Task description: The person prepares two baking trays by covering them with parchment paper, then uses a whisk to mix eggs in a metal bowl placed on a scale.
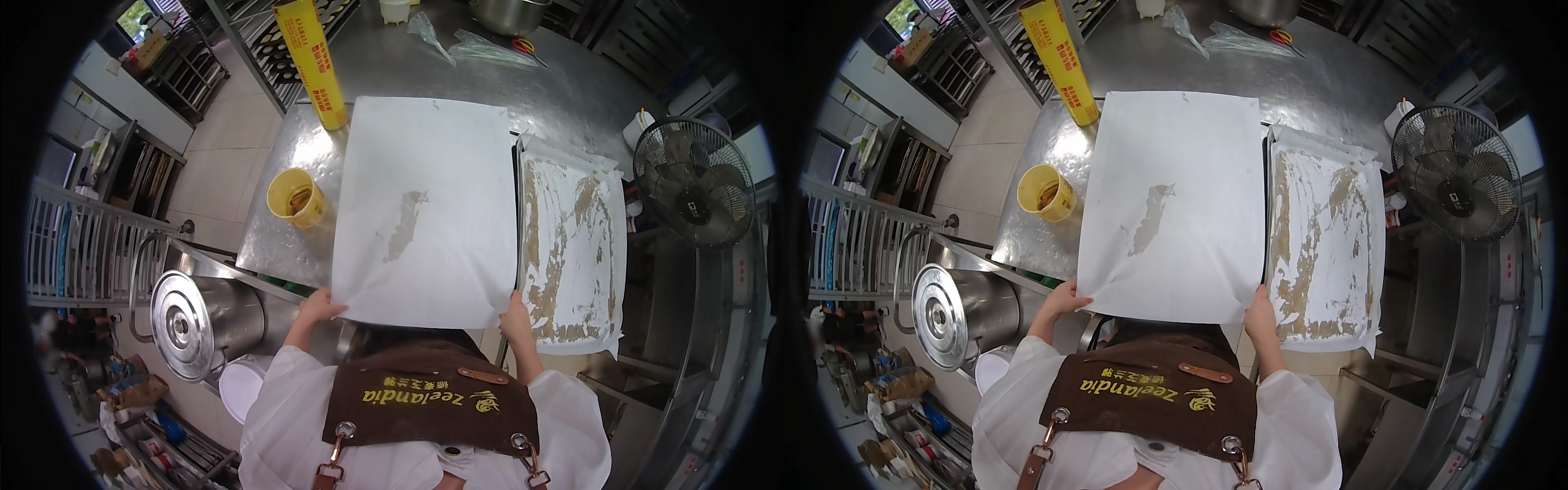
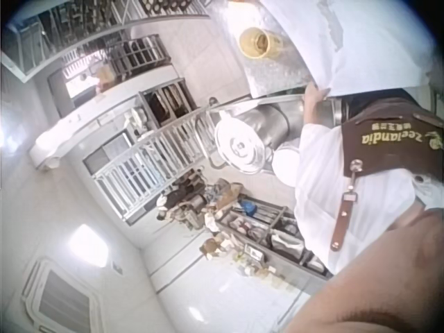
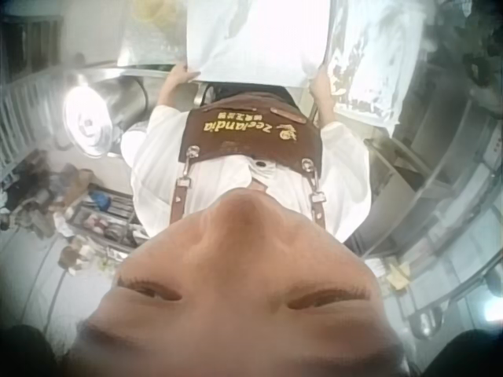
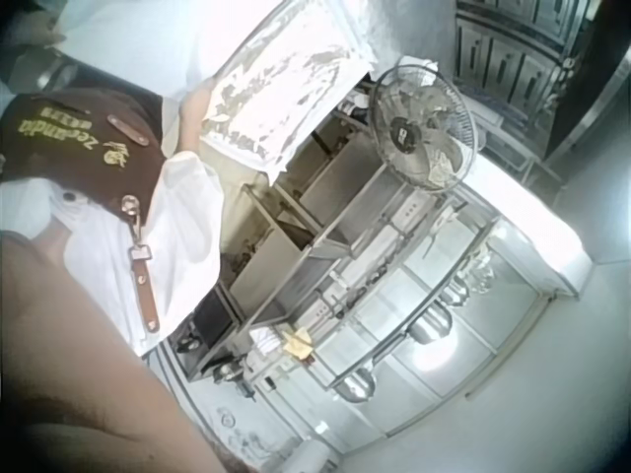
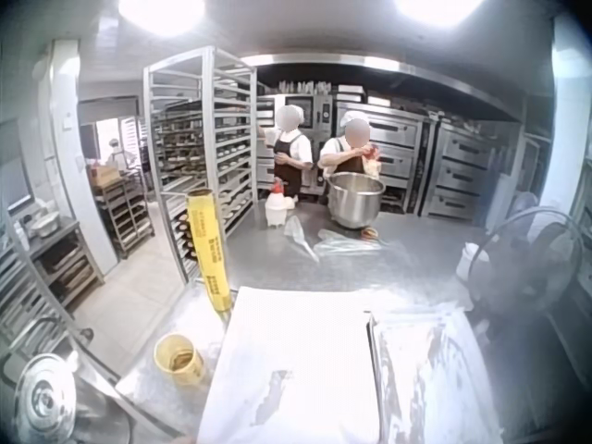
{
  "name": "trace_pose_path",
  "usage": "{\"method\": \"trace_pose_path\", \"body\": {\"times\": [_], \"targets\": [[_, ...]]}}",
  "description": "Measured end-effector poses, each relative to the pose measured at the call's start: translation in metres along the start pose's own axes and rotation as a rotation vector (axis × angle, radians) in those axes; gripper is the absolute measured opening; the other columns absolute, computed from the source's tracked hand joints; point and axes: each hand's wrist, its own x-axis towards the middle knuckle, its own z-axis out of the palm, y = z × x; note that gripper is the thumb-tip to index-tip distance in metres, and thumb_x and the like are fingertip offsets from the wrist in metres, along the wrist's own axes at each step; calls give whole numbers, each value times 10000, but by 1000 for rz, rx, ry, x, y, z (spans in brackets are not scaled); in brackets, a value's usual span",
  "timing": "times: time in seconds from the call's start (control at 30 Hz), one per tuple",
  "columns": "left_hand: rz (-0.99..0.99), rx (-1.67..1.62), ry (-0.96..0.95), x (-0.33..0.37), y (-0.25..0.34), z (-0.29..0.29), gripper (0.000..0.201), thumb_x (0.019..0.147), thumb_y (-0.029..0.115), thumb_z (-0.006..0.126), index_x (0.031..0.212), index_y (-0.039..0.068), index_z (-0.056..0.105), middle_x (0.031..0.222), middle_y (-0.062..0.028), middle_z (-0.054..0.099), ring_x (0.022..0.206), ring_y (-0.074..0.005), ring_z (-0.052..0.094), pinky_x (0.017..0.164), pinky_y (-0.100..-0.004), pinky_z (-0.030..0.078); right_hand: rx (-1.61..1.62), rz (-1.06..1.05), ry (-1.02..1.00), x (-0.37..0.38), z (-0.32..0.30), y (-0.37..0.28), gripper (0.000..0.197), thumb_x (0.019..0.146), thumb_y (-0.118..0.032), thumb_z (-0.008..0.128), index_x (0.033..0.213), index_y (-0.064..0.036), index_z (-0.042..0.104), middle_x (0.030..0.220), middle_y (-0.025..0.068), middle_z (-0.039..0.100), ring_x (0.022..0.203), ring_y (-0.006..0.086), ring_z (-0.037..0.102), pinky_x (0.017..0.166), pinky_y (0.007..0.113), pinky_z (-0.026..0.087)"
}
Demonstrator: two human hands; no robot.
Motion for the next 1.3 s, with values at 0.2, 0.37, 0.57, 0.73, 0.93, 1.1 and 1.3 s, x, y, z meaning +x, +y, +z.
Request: {"method": "trace_pose_path", "body": {"times": [0.2, 0.37, 0.57, 0.73, 0.93, 1.1, 1.3], "targets": [[-22, 256, 85, -26, 29, -8, 509, 646, 436, 753, 1010, 90, 673, 921, -77, 698, 933, -263, 637, 964, -451, 289, -80, 66, -59, -6, -8, -17, 547, 777, -18, 652, 1235, 49, 361, 906, 287, 622, 823, 419, 636, 684, 475, 513], [143, 648, 393, -66, 76, -30, 462, 712, 445, 734, 1018, 106, 663, 909, -47, 688, 888, -245, 628, 959, -436, 292, -307, 32, -200, -35, -84, -91, 649, 776, -230, 726, 1274, 29, 399, 1039, 245, 611, 928, 401, 616, 764, 474, 507], [662, 443, 326, -68, 120, -16, 421, 707, 379, 760, 1017, 114, 656, 1010, -65, 665, 974, -258, 600, 924, -506, 344, -301, -435, 113, -18, -98, -117, 455, 748, -241, 742, 1116, -27, 582, 996, 153, 623, 946, 326, 601, 790, 396, 500], [948, 739, 135, -50, 111, 53, 676, 677, 378, 782, 1259, 140, 532, 1335, -121, 489, 1282, -295, 420, 1065, -543, 263, -365, -691, -217, -8, -32, -86, 620, 685, -271, 783, 1205, -39, 535, 1229, 147, 533, 1177, 319, 480, 1004, 431, 382], [912, 1030, 211, -38, 102, 78, 789, 668, 309, 775, 1358, 154, 424, 1395, -119, 418, 1340, -280, 345, 1107, -560, 203, -504, -772, -180, -16, 10, -63, 796, 613, -188, 796, 1310, -46, 438, 1369, 152, 422, 1323, 312, 351, 1124, 450, 254], [842, 990, 92, -32, 89, 75, 551, 705, 210, 714, 1217, 121, 529, 1261, -97, 530, 1212, -270, 472, 1103, -554, 228, -462, -758, -179, -4, 25, -36, 628, 625, -127, 749, 1201, -57, 510, 1253, 123, 508, 1245, 296, 434, 1119, 453, 268], [975, 862, 279, -33, 85, 67, 276, 724, 112, 646, 993, 99, 586, 1107, -58, 580, 1141, -246, 521, 1093, -550, 260, -366, -908, 61, -5, 15, -35, 275, 646, -78, 697, 907, -85, 609, 1000, 59, 596, 1091, 271, 538, 1107, 494, 297]]}}
